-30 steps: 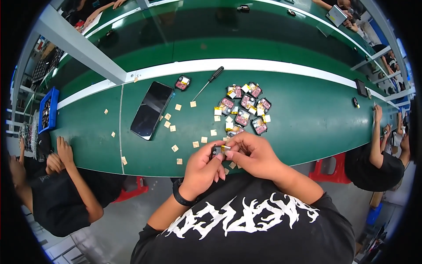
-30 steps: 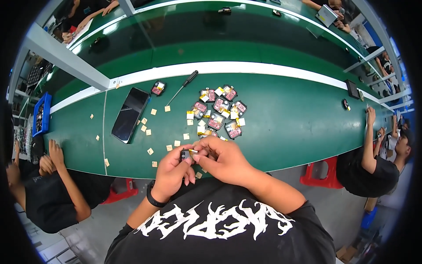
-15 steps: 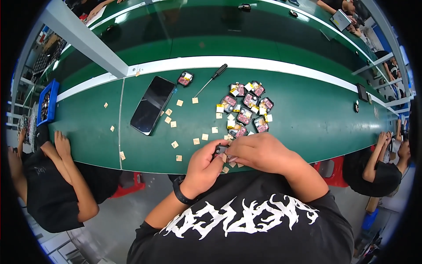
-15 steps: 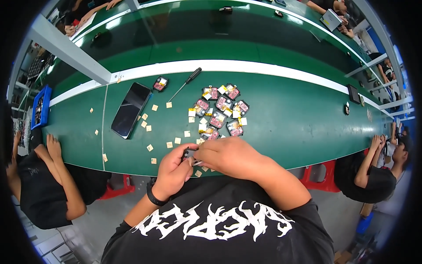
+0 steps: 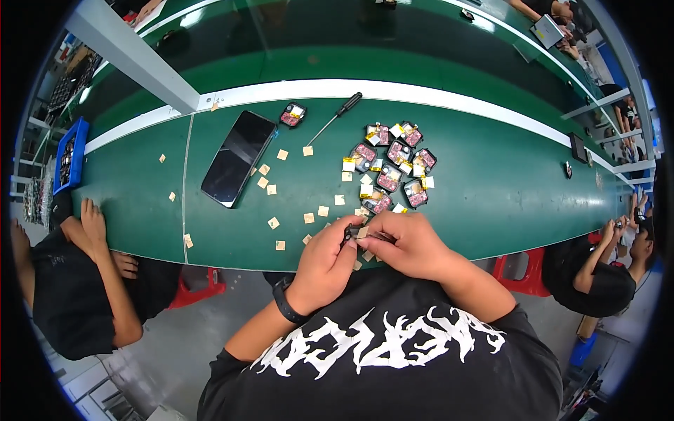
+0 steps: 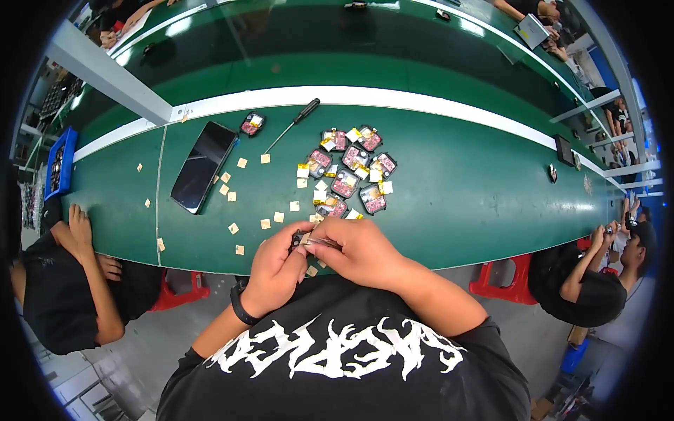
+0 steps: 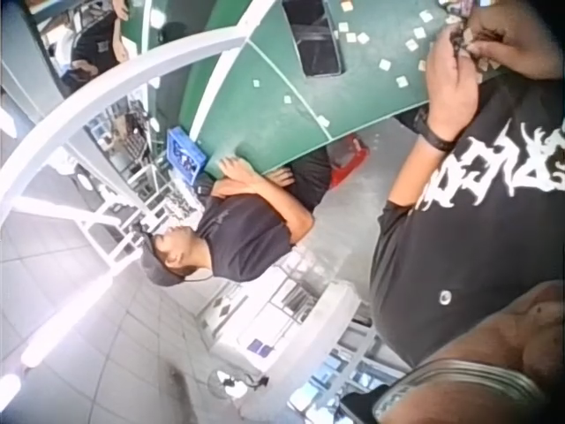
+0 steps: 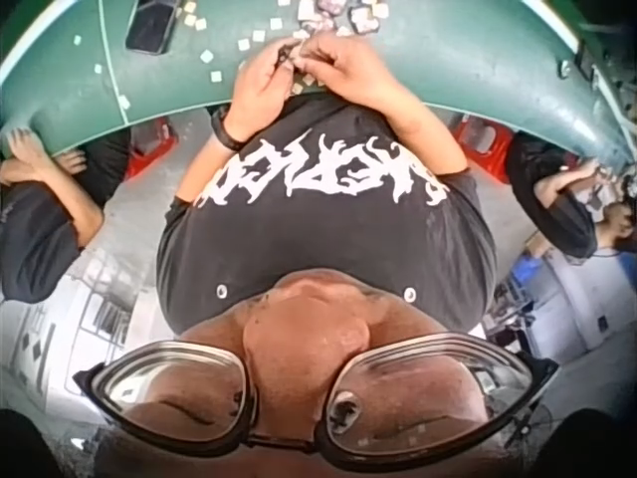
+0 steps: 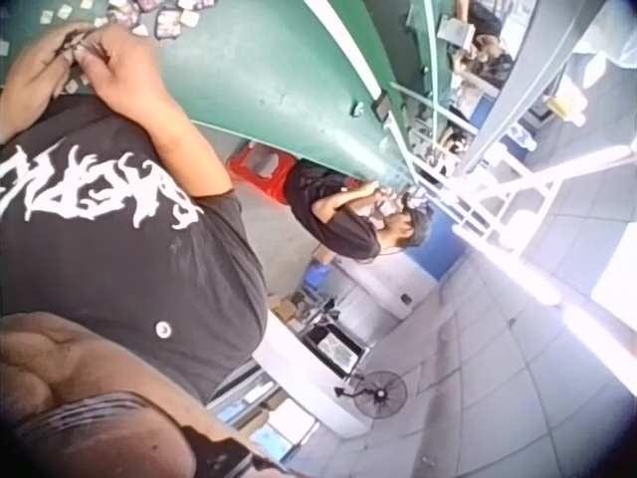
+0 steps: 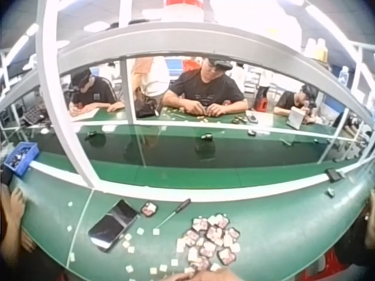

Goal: Assembling small electronic components, possibly smartwatches or fitness trackers.

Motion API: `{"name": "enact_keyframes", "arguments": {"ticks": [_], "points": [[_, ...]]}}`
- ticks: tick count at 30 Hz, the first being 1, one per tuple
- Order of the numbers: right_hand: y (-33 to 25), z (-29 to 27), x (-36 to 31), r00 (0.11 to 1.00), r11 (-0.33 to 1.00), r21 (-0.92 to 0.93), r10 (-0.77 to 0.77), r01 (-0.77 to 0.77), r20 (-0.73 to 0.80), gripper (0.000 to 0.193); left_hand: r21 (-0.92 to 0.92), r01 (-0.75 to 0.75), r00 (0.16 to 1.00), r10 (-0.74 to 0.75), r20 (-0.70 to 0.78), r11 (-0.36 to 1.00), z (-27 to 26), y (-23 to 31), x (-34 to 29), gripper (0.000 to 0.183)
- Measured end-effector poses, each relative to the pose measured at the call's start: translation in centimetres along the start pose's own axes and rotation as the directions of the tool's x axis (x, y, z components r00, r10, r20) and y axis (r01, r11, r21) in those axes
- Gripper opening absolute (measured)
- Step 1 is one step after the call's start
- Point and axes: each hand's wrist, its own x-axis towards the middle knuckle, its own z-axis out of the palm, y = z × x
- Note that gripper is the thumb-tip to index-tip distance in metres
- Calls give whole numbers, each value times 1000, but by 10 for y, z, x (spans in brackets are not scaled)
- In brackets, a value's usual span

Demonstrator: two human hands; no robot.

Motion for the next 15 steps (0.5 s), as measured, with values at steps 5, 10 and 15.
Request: {"name": "enact_keyframes", "arguments": {"ticks": [5,10,15], "points": [[0,-6,7,990,988,-69,-138,139,13,10,30,-42,999,42,0,999,0,-1,-2,36],[1,-10,11,982,975,-125,-172,181,83,12,45,-39,997,37,63,998,-3,-4,-4,39],[4,-11,14,994,993,-75,-84,90,73,10,27,0,993,-3,114,1000,-8,-1,-4,39]]}}
